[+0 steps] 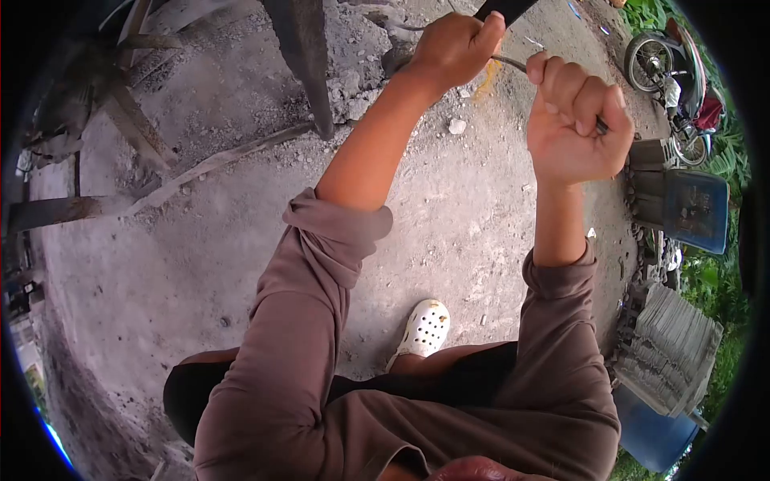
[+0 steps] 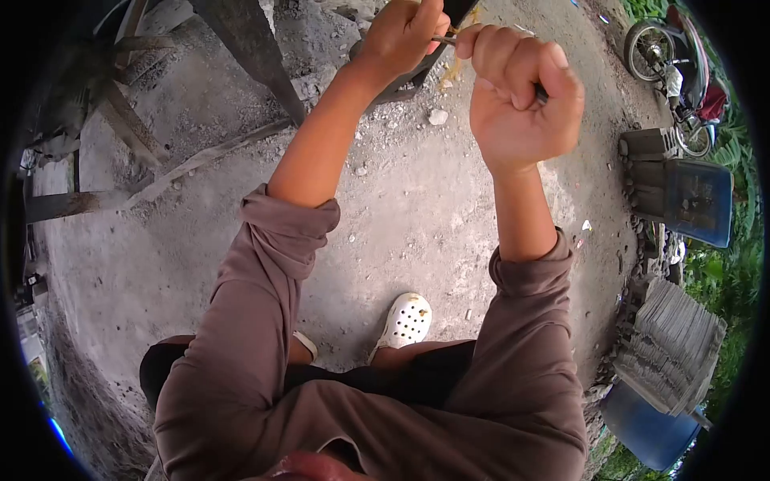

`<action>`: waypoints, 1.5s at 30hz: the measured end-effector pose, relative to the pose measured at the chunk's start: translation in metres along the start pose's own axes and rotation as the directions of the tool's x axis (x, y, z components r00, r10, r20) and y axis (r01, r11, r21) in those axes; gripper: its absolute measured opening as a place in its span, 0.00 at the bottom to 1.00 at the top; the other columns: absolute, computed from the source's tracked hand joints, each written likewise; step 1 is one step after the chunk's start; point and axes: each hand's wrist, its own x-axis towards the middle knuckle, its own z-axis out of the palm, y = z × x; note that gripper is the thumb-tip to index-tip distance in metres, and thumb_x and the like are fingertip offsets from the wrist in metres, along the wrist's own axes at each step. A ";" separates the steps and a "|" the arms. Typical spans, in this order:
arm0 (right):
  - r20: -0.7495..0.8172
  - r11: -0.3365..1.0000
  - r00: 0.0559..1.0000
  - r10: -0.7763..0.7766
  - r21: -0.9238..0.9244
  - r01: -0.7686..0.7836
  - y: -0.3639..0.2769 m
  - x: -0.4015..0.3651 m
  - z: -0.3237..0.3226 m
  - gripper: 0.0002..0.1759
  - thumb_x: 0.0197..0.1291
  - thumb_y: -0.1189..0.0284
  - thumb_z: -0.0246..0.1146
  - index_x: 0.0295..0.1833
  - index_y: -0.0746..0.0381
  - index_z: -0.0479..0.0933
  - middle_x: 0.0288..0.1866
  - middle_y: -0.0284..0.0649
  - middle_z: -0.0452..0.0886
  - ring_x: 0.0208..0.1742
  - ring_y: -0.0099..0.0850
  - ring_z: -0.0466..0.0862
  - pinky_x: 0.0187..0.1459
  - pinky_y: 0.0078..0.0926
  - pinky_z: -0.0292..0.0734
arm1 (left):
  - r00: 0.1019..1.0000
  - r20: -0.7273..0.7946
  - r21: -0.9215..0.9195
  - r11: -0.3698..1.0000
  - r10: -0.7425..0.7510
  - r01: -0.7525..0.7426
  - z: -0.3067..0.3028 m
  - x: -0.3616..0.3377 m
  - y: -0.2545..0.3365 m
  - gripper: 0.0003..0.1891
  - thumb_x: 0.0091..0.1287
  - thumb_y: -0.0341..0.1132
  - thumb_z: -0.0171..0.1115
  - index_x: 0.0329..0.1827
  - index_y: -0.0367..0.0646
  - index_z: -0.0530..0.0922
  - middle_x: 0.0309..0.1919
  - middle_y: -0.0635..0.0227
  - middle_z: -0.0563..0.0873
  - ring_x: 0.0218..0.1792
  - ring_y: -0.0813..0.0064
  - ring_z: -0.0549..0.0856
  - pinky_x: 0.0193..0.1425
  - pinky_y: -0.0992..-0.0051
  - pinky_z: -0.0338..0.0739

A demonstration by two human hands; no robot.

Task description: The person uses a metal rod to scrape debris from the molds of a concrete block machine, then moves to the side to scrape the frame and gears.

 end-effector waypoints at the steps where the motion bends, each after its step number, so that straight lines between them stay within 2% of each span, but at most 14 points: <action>1: -0.049 1.000 0.999 0.018 -0.004 -0.018 0.000 -0.008 -0.003 0.19 0.67 0.65 0.35 0.21 0.56 0.53 0.18 0.35 0.57 0.24 0.31 0.58 0.42 0.42 0.65 | 1.000 -0.024 -0.024 1.000 -0.004 0.003 0.005 -0.006 0.000 0.35 0.74 0.53 0.35 0.19 0.37 0.78 0.16 0.52 0.78 0.25 0.50 0.81 0.36 0.59 0.72; 6: -0.206 0.992 0.973 0.108 -0.044 -0.119 -0.020 -0.018 -0.008 0.20 0.67 0.65 0.37 0.19 0.54 0.54 0.21 0.34 0.58 0.30 0.31 0.62 0.53 0.45 0.62 | 0.985 0.031 -0.023 0.985 -0.172 0.172 0.010 -0.012 0.020 0.33 0.74 0.53 0.39 0.21 0.38 0.82 0.17 0.54 0.82 0.24 0.56 0.84 0.35 0.63 0.76; 8: -0.186 0.994 0.977 0.108 -0.010 -0.112 -0.025 -0.025 -0.006 0.20 0.68 0.65 0.36 0.20 0.55 0.54 0.26 0.38 0.65 0.34 0.34 0.66 0.57 0.44 0.62 | 0.995 0.002 0.007 0.995 -0.096 0.096 0.014 -0.016 0.028 0.32 0.73 0.53 0.41 0.21 0.38 0.82 0.16 0.55 0.82 0.21 0.60 0.84 0.33 0.64 0.76; 10: -0.260 0.979 0.960 0.101 -0.148 -0.143 -0.011 -0.042 -0.002 0.19 0.69 0.67 0.40 0.23 0.59 0.59 0.25 0.39 0.65 0.35 0.34 0.69 0.53 0.38 0.66 | 0.982 -0.121 -0.124 0.984 -0.144 0.129 0.024 -0.024 0.029 0.31 0.70 0.51 0.42 0.15 0.35 0.75 0.12 0.56 0.77 0.18 0.55 0.79 0.29 0.63 0.72; 12: -0.341 0.944 0.937 0.080 -0.276 -0.181 -0.011 -0.051 0.007 0.19 0.70 0.69 0.45 0.25 0.64 0.65 0.23 0.39 0.65 0.35 0.34 0.72 0.48 0.32 0.69 | 0.984 -0.053 -0.159 0.974 -0.173 0.162 0.028 -0.034 0.000 0.31 0.71 0.50 0.43 0.16 0.34 0.75 0.13 0.57 0.77 0.17 0.61 0.78 0.29 0.66 0.70; 14: -0.449 0.734 0.799 0.401 -0.364 -0.573 -0.027 -0.058 0.024 0.13 0.70 0.71 0.50 0.37 0.69 0.73 0.25 0.41 0.69 0.39 0.31 0.75 0.47 0.25 0.69 | 0.988 -0.002 -0.136 0.979 -0.152 0.151 0.017 -0.044 -0.001 0.28 0.72 0.44 0.42 0.16 0.34 0.73 0.12 0.59 0.75 0.16 0.63 0.77 0.28 0.67 0.68; 15: -0.320 0.671 0.888 0.330 -0.582 -0.459 -0.020 -0.077 0.011 0.16 0.71 0.70 0.49 0.52 0.72 0.74 0.27 0.42 0.74 0.34 0.27 0.79 0.41 0.24 0.74 | 0.989 0.026 -0.116 0.982 -0.145 0.147 0.016 -0.047 0.001 0.28 0.72 0.44 0.42 0.16 0.34 0.73 0.12 0.59 0.75 0.16 0.63 0.77 0.28 0.67 0.68; 16: -0.350 0.679 0.882 0.316 -0.566 -0.467 -0.031 -0.073 0.017 0.16 0.71 0.70 0.49 0.52 0.72 0.74 0.27 0.42 0.74 0.34 0.27 0.79 0.41 0.24 0.74 | 0.998 0.020 -0.073 0.996 -0.054 0.055 0.016 -0.051 0.003 0.27 0.72 0.42 0.42 0.15 0.34 0.72 0.11 0.61 0.73 0.15 0.65 0.75 0.27 0.67 0.67; 18: -0.359 0.442 0.434 0.826 -0.065 -0.895 -0.070 -0.064 0.030 0.21 0.72 0.70 0.48 0.61 0.74 0.70 0.29 0.42 0.79 0.27 0.26 0.81 0.31 0.23 0.77 | 0.999 0.040 -0.031 0.999 0.031 -0.030 0.016 -0.055 0.008 0.27 0.73 0.40 0.41 0.15 0.34 0.70 0.10 0.62 0.71 0.14 0.67 0.73 0.26 0.68 0.66; 19: -0.349 0.439 0.442 0.826 -0.093 -0.894 -0.075 -0.063 0.032 0.24 0.72 0.69 0.46 0.65 0.76 0.66 0.28 0.41 0.81 0.22 0.25 0.81 0.24 0.20 0.77 | 0.997 0.052 -0.047 0.998 0.051 -0.049 0.017 -0.052 0.013 0.26 0.72 0.39 0.41 0.14 0.34 0.69 0.09 0.62 0.70 0.13 0.68 0.72 0.25 0.68 0.65; 37: -0.433 0.489 0.397 0.809 0.124 -0.863 -0.075 -0.071 0.032 0.25 0.72 0.69 0.44 0.68 0.75 0.62 0.27 0.41 0.79 0.20 0.25 0.78 0.19 0.22 0.73 | 0.990 0.128 -0.090 0.994 0.068 -0.056 0.034 -0.046 0.011 0.26 0.72 0.40 0.46 0.14 0.34 0.74 0.09 0.63 0.74 0.13 0.71 0.74 0.24 0.69 0.67; 40: -0.444 0.504 0.395 0.804 0.155 -0.850 -0.074 -0.071 0.031 0.25 0.72 0.69 0.44 0.68 0.75 0.63 0.27 0.41 0.79 0.19 0.25 0.78 0.19 0.22 0.73 | 0.995 0.081 -0.138 0.989 0.061 -0.050 0.034 -0.045 0.012 0.26 0.72 0.40 0.43 0.13 0.36 0.65 0.10 0.71 0.66 0.15 0.81 0.63 0.22 0.73 0.57; 42: -0.449 0.506 0.391 0.804 0.169 -0.846 -0.072 -0.070 0.028 0.25 0.71 0.69 0.44 0.68 0.75 0.63 0.27 0.41 0.79 0.19 0.25 0.78 0.19 0.22 0.73 | 0.992 0.110 -0.036 0.997 0.070 -0.066 0.034 -0.043 0.007 0.26 0.71 0.41 0.48 0.15 0.34 0.74 0.08 0.63 0.73 0.12 0.74 0.74 0.23 0.70 0.67; 45: -0.453 0.485 0.378 0.807 0.143 -0.863 -0.072 -0.076 0.027 0.25 0.71 0.69 0.44 0.68 0.74 0.63 0.26 0.41 0.79 0.19 0.25 0.77 0.19 0.22 0.73 | 0.990 0.140 -0.026 0.999 0.028 -0.024 0.036 -0.046 0.004 0.26 0.71 0.42 0.49 0.16 0.34 0.75 0.08 0.61 0.72 0.12 0.73 0.75 0.22 0.68 0.67</action>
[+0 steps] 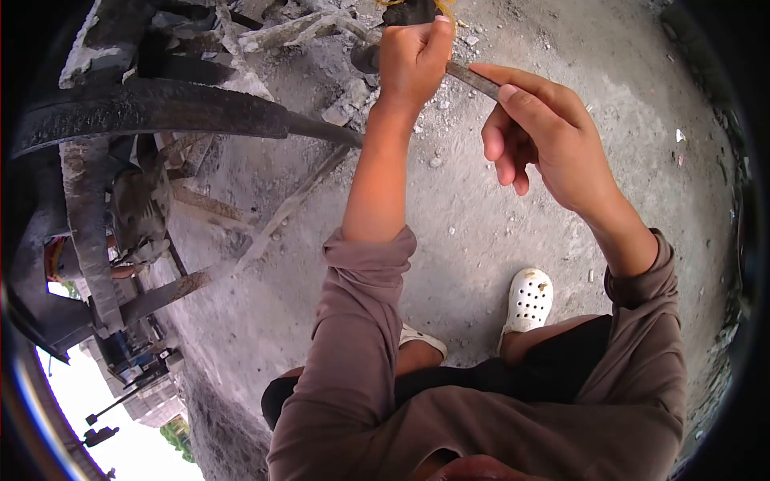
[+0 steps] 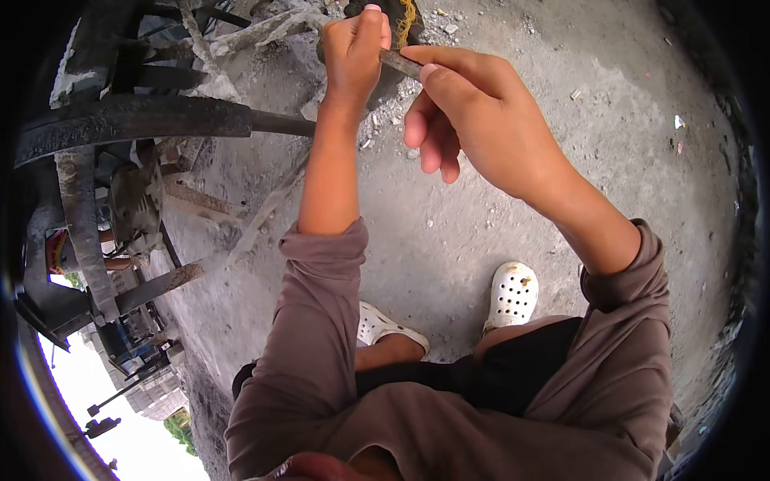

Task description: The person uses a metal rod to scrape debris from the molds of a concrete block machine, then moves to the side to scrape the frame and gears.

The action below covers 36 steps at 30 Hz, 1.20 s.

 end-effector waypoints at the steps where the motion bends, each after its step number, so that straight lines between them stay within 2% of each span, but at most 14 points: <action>1: -0.008 1.000 1.000 -0.020 -0.001 0.020 0.009 -0.001 -0.002 0.25 0.72 0.69 0.44 0.68 0.73 0.64 0.26 0.41 0.78 0.19 0.24 0.77 0.19 0.21 0.72 | 1.000 0.029 0.016 1.000 -0.006 0.006 0.001 -0.001 -0.002 0.25 0.70 0.42 0.50 0.16 0.34 0.75 0.09 0.59 0.73 0.12 0.70 0.76 0.22 0.68 0.67; 2: -0.016 0.999 0.999 -0.043 -0.005 0.043 0.020 -0.002 -0.005 0.25 0.72 0.68 0.44 0.68 0.73 0.64 0.25 0.40 0.78 0.19 0.24 0.77 0.19 0.20 0.72 | 0.999 0.025 0.025 0.999 0.024 -0.025 0.007 -0.004 -0.009 0.24 0.68 0.43 0.53 0.16 0.35 0.76 0.10 0.55 0.74 0.13 0.61 0.77 0.22 0.65 0.69; 3: -0.016 0.999 0.999 -0.046 -0.004 0.046 0.037 -0.002 -0.013 0.25 0.72 0.68 0.44 0.68 0.73 0.64 0.25 0.40 0.78 0.19 0.24 0.77 0.19 0.20 0.72 | 0.999 0.026 0.026 0.999 0.027 -0.028 0.011 -0.009 -0.012 0.24 0.68 0.43 0.53 0.16 0.35 0.76 0.10 0.55 0.74 0.13 0.61 0.77 0.22 0.65 0.69; 5: 0.029 0.989 0.999 -0.035 0.147 0.030 0.077 0.000 -0.032 0.25 0.74 0.68 0.43 0.69 0.71 0.64 0.24 0.38 0.77 0.18 0.23 0.76 0.18 0.19 0.71 | 0.989 0.121 0.287 0.951 0.083 -0.115 0.020 -0.015 -0.015 0.24 0.66 0.45 0.56 0.15 0.37 0.77 0.12 0.54 0.75 0.14 0.55 0.77 0.22 0.64 0.70; 11: 0.025 0.969 0.996 -0.090 0.234 0.082 0.106 0.001 -0.040 0.25 0.75 0.66 0.43 0.71 0.68 0.62 0.24 0.36 0.76 0.19 0.22 0.75 0.19 0.18 0.70 | 0.993 0.092 0.291 0.951 0.077 -0.101 0.029 -0.022 -0.022 0.23 0.65 0.43 0.59 0.14 0.36 0.75 0.12 0.54 0.73 0.13 0.56 0.73 0.22 0.65 0.67; 15: 0.079 0.962 0.997 -0.026 0.272 0.004 0.138 0.007 -0.031 0.25 0.75 0.66 0.44 0.72 0.67 0.61 0.25 0.36 0.77 0.20 0.21 0.76 0.20 0.17 0.70 | 0.966 0.169 0.364 0.898 0.195 -0.246 0.030 -0.028 -0.036 0.21 0.64 0.39 0.60 0.13 0.37 0.74 0.10 0.59 0.73 0.14 0.57 0.73 0.29 0.66 0.70; 17: 0.081 0.948 0.997 0.006 0.315 -0.031 0.132 0.003 -0.027 0.25 0.75 0.67 0.43 0.72 0.67 0.60 0.25 0.37 0.78 0.20 0.22 0.77 0.19 0.17 0.70 | 0.972 0.180 0.369 0.906 0.149 -0.207 0.025 -0.034 -0.035 0.21 0.64 0.38 0.60 0.13 0.37 0.74 0.10 0.59 0.73 0.14 0.58 0.74 0.29 0.68 0.70; 21: 0.083 0.942 0.996 -0.009 0.334 -0.019 0.082 -0.007 -0.020 0.25 0.73 0.70 0.44 0.71 0.71 0.60 0.24 0.40 0.79 0.17 0.24 0.77 0.16 0.18 0.70 | 0.995 0.072 0.194 0.978 0.062 -0.075 0.018 -0.027 -0.015 0.24 0.65 0.39 0.58 0.11 0.36 0.71 0.08 0.58 0.71 0.13 0.53 0.70 0.28 0.64 0.69; 24: 0.078 0.928 0.995 0.069 0.361 -0.093 0.052 -0.007 -0.012 0.26 0.71 0.70 0.45 0.70 0.74 0.60 0.24 0.41 0.80 0.16 0.24 0.77 0.15 0.18 0.70 | 0.999 0.040 0.114 0.994 -0.009 0.004 0.013 -0.018 -0.005 0.24 0.67 0.39 0.55 0.12 0.34 0.73 0.08 0.56 0.70 0.11 0.63 0.73 0.24 0.65 0.67; 26: -0.063 0.923 0.996 0.065 0.383 -0.036 0.037 -0.006 -0.001 0.25 0.72 0.71 0.42 0.68 0.74 0.63 0.21 0.37 0.75 0.12 0.21 0.72 0.11 0.15 0.65 | 0.994 0.026 0.063 0.992 -0.108 0.107 0.009 -0.014 -0.004 0.26 0.69 0.42 0.53 0.14 0.32 0.75 0.07 0.57 0.71 0.11 0.73 0.76 0.21 0.66 0.67; 31: -0.034 0.911 0.999 0.024 0.411 -0.008 0.026 0.005 -0.007 0.24 0.70 0.69 0.44 0.62 0.76 0.68 0.25 0.39 0.80 0.16 0.23 0.76 0.15 0.19 0.69 | 0.994 0.036 0.108 0.989 -0.106 0.101 0.000 0.001 -0.001 0.28 0.70 0.46 0.52 0.15 0.33 0.77 0.08 0.59 0.74 0.11 0.68 0.77 0.23 0.67 0.69; 33: -0.070 0.907 0.998 -0.006 0.419 0.035 0.027 0.011 -0.006 0.23 0.70 0.69 0.44 0.61 0.76 0.69 0.25 0.40 0.80 0.16 0.23 0.76 0.15 0.19 0.70 | 0.957 0.148 0.180 0.959 -0.248 0.220 -0.005 0.005 -0.004 0.31 0.73 0.52 0.46 0.20 0.36 0.81 0.15 0.54 0.81 0.21 0.60 0.84 0.33 0.62 0.75; 34: -0.071 0.908 0.997 -0.003 0.417 0.033 0.027 0.009 -0.001 0.23 0.70 0.69 0.44 0.61 0.76 0.69 0.25 0.40 0.80 0.16 0.23 0.76 0.15 0.19 0.70 | 0.957 0.148 0.177 0.959 -0.249 0.222 -0.004 0.003 -0.003 0.31 0.73 0.52 0.46 0.20 0.36 0.81 0.15 0.54 0.81 0.21 0.60 0.84 0.33 0.62 0.75; 36: -0.156 0.926 0.988 0.017 0.375 0.043 0.024 0.002 0.011 0.24 0.72 0.71 0.41 0.66 0.77 0.64 0.22 0.38 0.76 0.13 0.21 0.72 0.12 0.16 0.66 | 0.994 0.026 0.134 0.986 -0.102 0.098 0.000 -0.002 0.000 0.27 0.69 0.47 0.53 0.15 0.35 0.77 0.08 0.57 0.74 0.11 0.61 0.76 0.22 0.66 0.69</action>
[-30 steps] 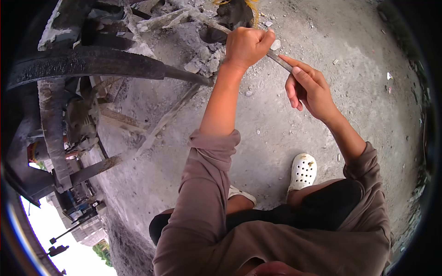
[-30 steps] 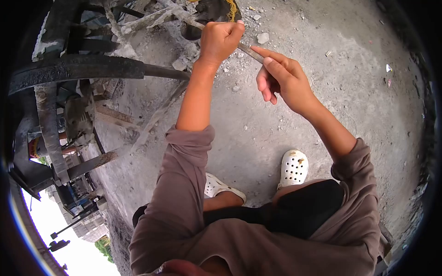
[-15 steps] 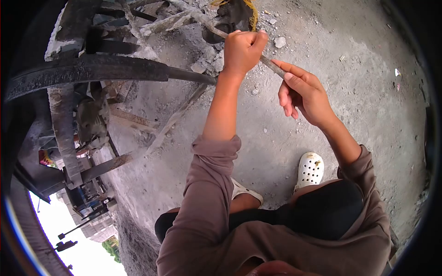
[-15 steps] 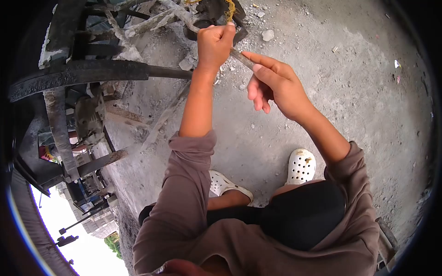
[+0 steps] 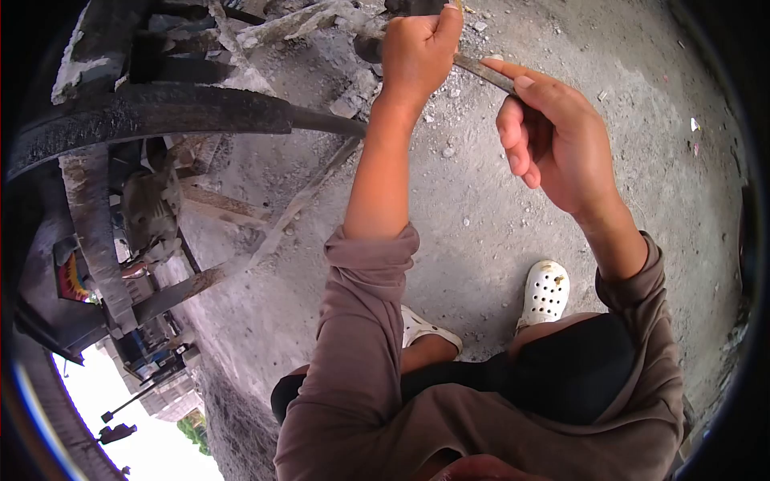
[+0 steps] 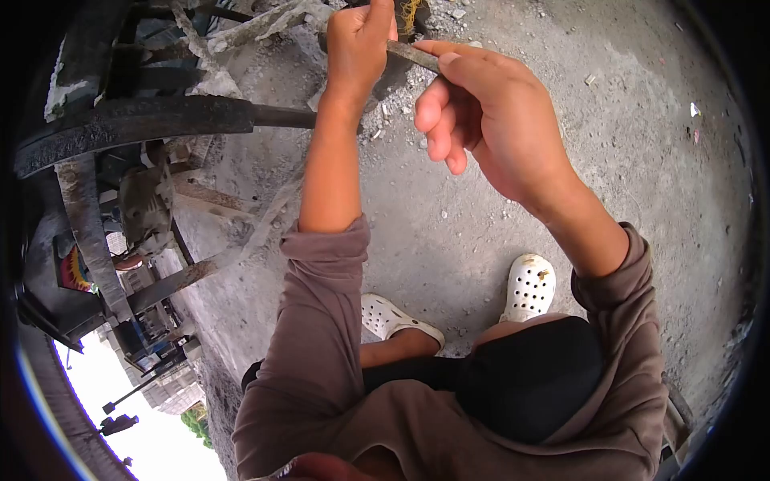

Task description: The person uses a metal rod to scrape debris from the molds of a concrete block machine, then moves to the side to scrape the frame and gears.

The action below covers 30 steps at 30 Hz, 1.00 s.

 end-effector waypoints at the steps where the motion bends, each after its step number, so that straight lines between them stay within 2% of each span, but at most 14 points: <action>1: 0.001 1.000 1.000 0.004 -0.002 -0.004 0.007 0.000 -0.003 0.24 0.72 0.71 0.41 0.66 0.77 0.64 0.22 0.38 0.76 0.13 0.21 0.72 0.12 0.16 0.66 | 1.000 -0.002 0.000 1.000 -0.004 0.004 0.000 -0.003 -0.006 0.27 0.69 0.47 0.53 0.15 0.35 0.77 0.08 0.57 0.74 0.11 0.61 0.76 0.22 0.66 0.69; 3: 0.116 1.000 0.993 0.016 -0.028 -0.013 0.032 -0.001 -0.018 0.24 0.71 0.69 0.43 0.66 0.74 0.65 0.25 0.41 0.80 0.17 0.25 0.77 0.16 0.19 0.71 | 0.993 0.096 0.105 0.992 0.065 -0.075 0.000 -0.008 -0.019 0.27 0.67 0.48 0.55 0.14 0.36 0.78 0.09 0.54 0.73 0.13 0.54 0.76 0.22 0.64 0.69; 4: 0.146 0.997 0.989 -0.004 -0.075 0.016 0.042 -0.001 -0.024 0.25 0.73 0.68 0.42 0.68 0.72 0.64 0.25 0.42 0.79 0.18 0.25 0.78 0.17 0.19 0.72 | 0.993 0.080 0.109 0.990 0.082 -0.091 0.001 -0.013 -0.019 0.26 0.66 0.48 0.57 0.14 0.36 0.78 0.09 0.51 0.73 0.14 0.51 0.76 0.21 0.63 0.69; 8: 0.175 1.000 0.985 -0.003 0.002 0.003 0.056 -0.003 -0.029 0.25 0.74 0.67 0.42 0.70 0.72 0.62 0.25 0.42 0.79 0.18 0.25 0.78 0.17 0.19 0.72 | 0.990 0.117 0.103 0.991 0.078 -0.091 0.001 -0.018 -0.027 0.26 0.65 0.48 0.58 0.14 0.38 0.78 0.09 0.54 0.73 0.13 0.53 0.77 0.21 0.63 0.70; 11: 0.190 0.994 0.981 -0.031 -0.100 0.051 0.077 -0.009 -0.030 0.26 0.76 0.66 0.41 0.72 0.69 0.59 0.25 0.41 0.78 0.19 0.25 0.78 0.18 0.20 0.73 | 0.985 0.145 0.158 0.980 0.096 -0.119 -0.002 -0.032 -0.026 0.25 0.64 0.47 0.58 0.13 0.39 0.78 0.09 0.55 0.74 0.13 0.54 0.77 0.19 0.64 0.69; 12: 0.199 0.995 0.980 0.002 -0.094 0.017 0.090 -0.012 -0.033 0.26 0.76 0.65 0.41 0.73 0.68 0.57 0.26 0.41 0.78 0.20 0.25 0.78 0.19 0.20 0.74 | 0.979 0.162 0.177 0.972 0.124 -0.153 -0.002 -0.039 -0.028 0.24 0.63 0.41 0.61 0.10 0.37 0.71 0.08 0.57 0.69 0.10 0.63 0.69 0.21 0.65 0.65; 13: 0.208 0.996 0.977 0.038 -0.087 -0.020 0.101 -0.015 -0.036 0.26 0.77 0.65 0.41 0.74 0.67 0.56 0.26 0.41 0.78 0.21 0.25 0.79 0.20 0.20 0.75 | 0.978 0.161 0.179 0.971 0.130 -0.158 0.000 -0.042 -0.033 0.24 0.63 0.41 0.61 0.10 0.37 0.71 0.08 0.57 0.69 0.10 0.63 0.69 0.21 0.65 0.65; 15: 0.198 0.996 0.977 0.078 -0.057 -0.068 0.119 -0.015 -0.040 0.26 0.77 0.64 0.42 0.75 0.64 0.55 0.27 0.41 0.79 0.22 0.25 0.79 0.22 0.20 0.75 | 0.941 0.195 0.194 0.930 0.276 -0.313 0.001 -0.049 -0.039 0.23 0.61 0.39 0.64 0.10 0.37 0.70 0.08 0.59 0.69 0.11 0.60 0.69 0.24 0.65 0.66; 17: 0.188 0.994 0.977 0.096 -0.064 -0.085 0.129 -0.016 -0.042 0.27 0.77 0.63 0.42 0.76 0.62 0.54 0.26 0.41 0.78 0.21 0.26 0.79 0.19 0.20 0.72 | 0.933 0.241 0.225 0.920 0.266 -0.321 -0.001 -0.057 -0.039 0.23 0.60 0.39 0.65 0.10 0.37 0.70 0.08 0.60 0.70 0.12 0.60 0.69 0.26 0.66 0.67; 20: 0.163 0.986 0.973 0.162 -0.076 -0.151 0.099 -0.022 -0.033 0.25 0.76 0.67 0.42 0.74 0.64 0.58 0.24 0.40 0.77 0.18 0.25 0.77 0.17 0.19 0.70 | 0.942 0.187 0.216 0.924 0.277 -0.315 -0.003 -0.067 -0.034 0.23 0.60 0.39 0.64 0.11 0.37 0.70 0.09 0.59 0.70 0.12 0.61 0.69 0.25 0.66 0.66; 22: 0.172 0.985 0.974 0.150 -0.114 -0.132 0.082 -0.021 -0.028 0.24 0.74 0.69 0.42 0.72 0.66 0.61 0.20 0.38 0.76 0.14 0.24 0.74 0.14 0.18 0.67 | 0.988 0.113 0.241 0.962 0.102 -0.127 -0.011 -0.065 -0.027 0.22 0.59 0.42 0.63 0.10 0.39 0.73 0.09 0.60 0.74 0.13 0.56 0.73 0.25 0.66 0.70; 27: 0.194 0.986 0.971 0.141 -0.117 -0.120 0.059 -0.018 -0.012 0.23 0.73 0.70 0.43 0.70 0.68 0.63 0.21 0.36 0.76 0.14 0.22 0.74 0.14 0.17 0.67 | 0.990 0.074 0.176 0.976 0.116 -0.128 -0.023 -0.050 -0.016 0.24 0.62 0.42 0.62 0.11 0.37 0.72 0.09 0.58 0.71 0.12 0.56 0.71 0.23 0.66 0.67; 29: 0.186 0.987 0.974 0.128 -0.124 -0.106 0.055 -0.024 -0.006 0.24 0.73 0.70 0.44 0.71 0.65 0.63 0.21 0.36 0.76 0.14 0.21 0.73 0.14 0.17 0.66 | 0.976 0.074 0.138 0.967 0.205 -0.214 -0.028 -0.050 -0.009 0.22 0.63 0.32 0.61 0.12 0.36 0.66 0.08 0.64 0.64 0.11 0.70 0.64 0.23 0.69 0.59; 30: 0.188 0.987 0.974 0.123 -0.121 -0.102 0.055 -0.027 -0.005 0.24 0.73 0.70 0.44 0.71 0.65 0.63 0.21 0.36 0.76 0.14 0.21 0.73 0.14 0.17 0.66 | 0.975 0.075 0.141 0.966 0.209 -0.218 -0.031 -0.049 -0.005 0.22 0.63 0.32 0.61 0.12 0.36 0.66 0.08 0.64 0.64 0.11 0.70 0.64 0.23 0.69 0.59</action>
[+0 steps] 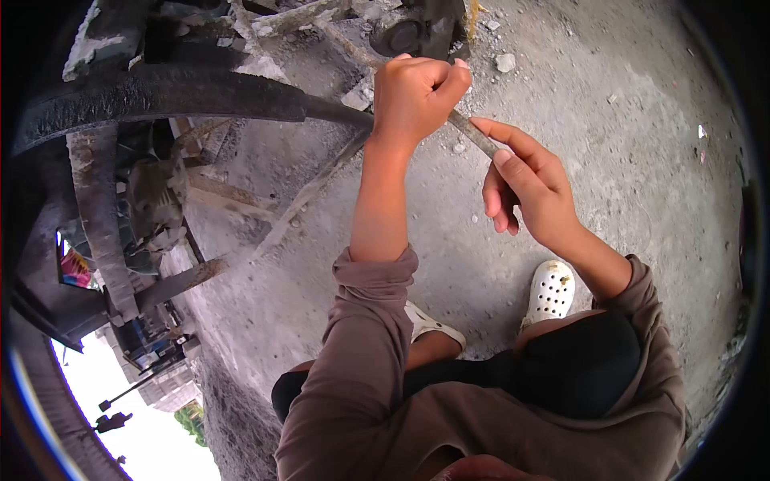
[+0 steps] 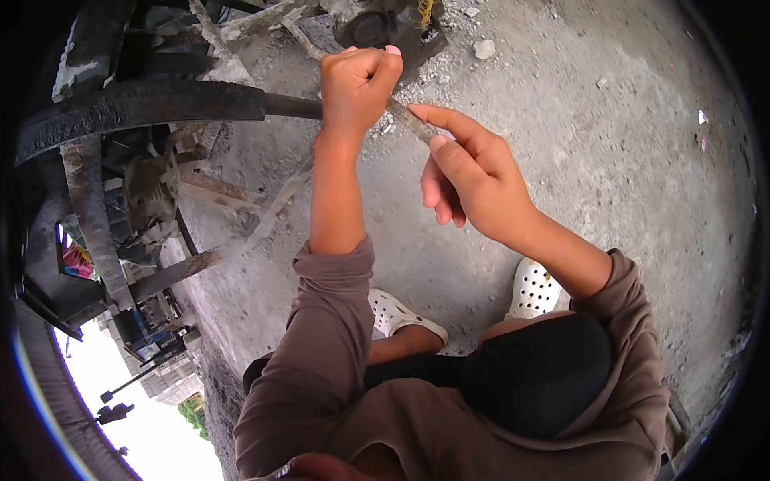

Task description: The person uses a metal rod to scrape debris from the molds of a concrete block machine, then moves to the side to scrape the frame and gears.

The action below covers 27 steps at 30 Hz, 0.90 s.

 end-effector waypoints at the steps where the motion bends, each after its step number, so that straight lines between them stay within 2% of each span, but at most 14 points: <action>1: 0.010 0.997 0.999 -0.052 -0.049 0.052 0.003 -0.003 0.001 0.23 0.73 0.70 0.44 0.70 0.64 0.64 0.22 0.36 0.77 0.15 0.21 0.74 0.15 0.17 0.66 | 0.996 -0.038 0.040 0.996 0.075 -0.073 -0.003 0.001 0.004 0.22 0.62 0.32 0.62 0.11 0.37 0.66 0.07 0.66 0.65 0.11 0.70 0.64 0.24 0.69 0.59; 3: 0.022 0.991 0.995 -0.098 -0.087 0.100 0.016 -0.001 0.001 0.22 0.72 0.70 0.44 0.69 0.63 0.64 0.23 0.35 0.77 0.16 0.20 0.74 0.16 0.17 0.67 | 0.987 -0.062 0.087 0.986 0.146 -0.140 -0.010 0.004 0.011 0.22 0.60 0.32 0.63 0.10 0.38 0.66 0.07 0.67 0.66 0.11 0.70 0.63 0.24 0.70 0.58; 6: -0.040 0.952 0.968 -0.247 -0.198 0.235 0.022 0.010 -0.007 0.19 0.73 0.68 0.45 0.65 0.61 0.68 0.24 0.34 0.75 0.17 0.19 0.73 0.18 0.16 0.66 | 0.953 0.097 0.218 0.928 0.287 -0.302 -0.009 0.009 0.023 0.23 0.55 0.35 0.67 0.08 0.41 0.64 0.07 0.69 0.69 0.13 0.66 0.67 0.27 0.69 0.63; 8: 0.069 0.965 0.967 0.245 -0.118 -0.236 -0.012 0.013 -0.017 0.16 0.74 0.68 0.45 0.59 0.63 0.71 0.24 0.32 0.73 0.20 0.17 0.72 0.21 0.15 0.67 | 0.966 0.134 0.177 0.954 0.222 -0.244 0.007 0.001 0.020 0.22 0.55 0.36 0.67 0.09 0.41 0.65 0.07 0.68 0.69 0.14 0.65 0.69 0.29 0.68 0.64; 12: -0.026 0.974 0.980 0.195 -0.111 -0.197 0.007 0.019 -0.013 0.14 0.73 0.70 0.46 0.55 0.65 0.72 0.24 0.30 0.70 0.24 0.16 0.71 0.24 0.15 0.66 | 0.981 0.158 0.186 0.973 0.111 -0.140 0.008 -0.013 0.021 0.18 0.57 0.40 0.64 0.12 0.44 0.72 0.13 0.69 0.76 0.21 0.65 0.77 0.39 0.67 0.69; 14: -0.054 0.959 0.995 -0.089 -0.273 0.072 0.014 0.018 -0.009 0.13 0.71 0.71 0.47 0.51 0.67 0.72 0.25 0.31 0.71 0.27 0.16 0.72 0.27 0.16 0.66 | 0.987 0.141 0.208 0.973 0.074 -0.103 0.007 -0.014 0.031 0.16 0.58 0.42 0.62 0.15 0.44 0.77 0.18 0.69 0.81 0.26 0.66 0.82 0.45 0.66 0.71; 15: -0.055 0.962 0.995 -0.085 -0.266 0.068 0.015 0.020 -0.006 0.13 0.71 0.71 0.47 0.51 0.67 0.72 0.25 0.31 0.71 0.27 0.16 0.72 0.27 0.16 0.66 | 0.975 0.004 0.189 0.958 0.220 -0.217 0.007 -0.009 0.039 0.14 0.60 0.43 0.59 0.21 0.45 0.80 0.25 0.70 0.84 0.35 0.65 0.83 0.55 0.61 0.68; 16: -0.071 0.947 0.969 -0.236 -0.240 0.213 0.015 0.025 -0.001 0.12 0.71 0.72 0.48 0.50 0.68 0.72 0.26 0.33 0.73 0.27 0.17 0.72 0.27 0.18 0.66 | 0.925 -0.135 0.186 0.926 0.356 -0.329 0.007 -0.007 0.044 0.15 0.61 0.44 0.55 0.26 0.45 0.84 0.32 0.71 0.88 0.44 0.63 0.84 0.65 0.57 0.64; 17: -0.088 0.908 0.920 -0.382 -0.218 0.357 0.015 0.031 0.004 0.11 0.71 0.72 0.49 0.49 0.68 0.72 0.27 0.35 0.75 0.27 0.19 0.72 0.28 0.20 0.67 | 0.926 -0.131 0.188 0.926 0.353 -0.327 0.005 -0.009 0.047 0.15 0.61 0.44 0.55 0.26 0.45 0.84 0.32 0.71 0.88 0.44 0.63 0.84 0.65 0.57 0.64; 19: -0.105 0.891 0.894 -0.436 -0.192 0.412 0.040 0.051 0.022 0.11 0.70 0.73 0.49 0.49 0.68 0.73 0.27 0.37 0.76 0.27 0.21 0.73 0.29 0.23 0.68 | 0.962 -0.080 0.229 0.944 0.261 -0.237 -0.003 -0.011 0.051 0.18 0.64 0.45 0.49 0.35 0.46 0.87 0.42 0.70 0.88 0.57 0.59 0.80 0.74 0.51 0.49; 21: -0.120 0.867 0.863 -0.491 -0.164 0.470 0.053 0.062 0.023 0.10 0.70 0.74 0.50 0.48 0.68 0.73 0.28 0.40 0.77 0.28 0.24 0.74 0.30 0.26 0.70 | 0.971 -0.075 0.247 0.948 0.227 -0.203 -0.012 -0.027 0.035 0.20 0.67 0.45 0.47 0.34 0.46 0.87 0.43 0.69 0.88 0.58 0.58 0.80 0.74 0.51 0.50; 23: 0.186 0.914 0.966 -0.182 -0.331 0.236 0.052 0.071 0.015 0.10 0.69 0.75 0.50 0.48 0.67 0.75 0.28 0.44 0.78 0.29 0.26 0.76 0.31 0.29 0.71 | 0.985 0.046 0.328 0.934 -0.167 0.143 -0.022 -0.048 0.024 0.22 0.69 0.45 0.44 0.37 0.46 0.87 0.46 0.69 0.88 0.62 0.57 0.78 0.75 0.50 0.46; 25: 0.184 0.934 0.976 -0.116 -0.313 0.170 0.041 0.064 0.012 0.10 0.69 0.74 0.50 0.48 0.67 0.75 0.29 0.46 0.79 0.32 0.27 0.78 0.33 0.29 0.72 | 0.992 0.009 0.313 0.942 -0.128 0.118 -0.022 -0.056 0.033 0.22 0.70 0.45 0.43 0.37 0.46 0.87 0.47 0.69 0.88 0.62 0.58 0.77 0.76 0.49 0.44; 27: 0.086 0.943 0.962 -0.259 -0.192 0.271 0.048 0.059 0.013 0.11 0.69 0.75 0.49 0.47 0.67 0.76 0.31 0.45 0.81 0.34 0.27 0.79 0.35 0.29 0.73 | 0.994 -0.031 0.295 0.949 -0.105 0.110 -0.017 -0.058 0.043 0.22 0.71 0.45 0.42 0.37 0.46 0.87 0.47 0.70 0.87 0.63 0.58 0.76 0.76 0.49 0.43</action>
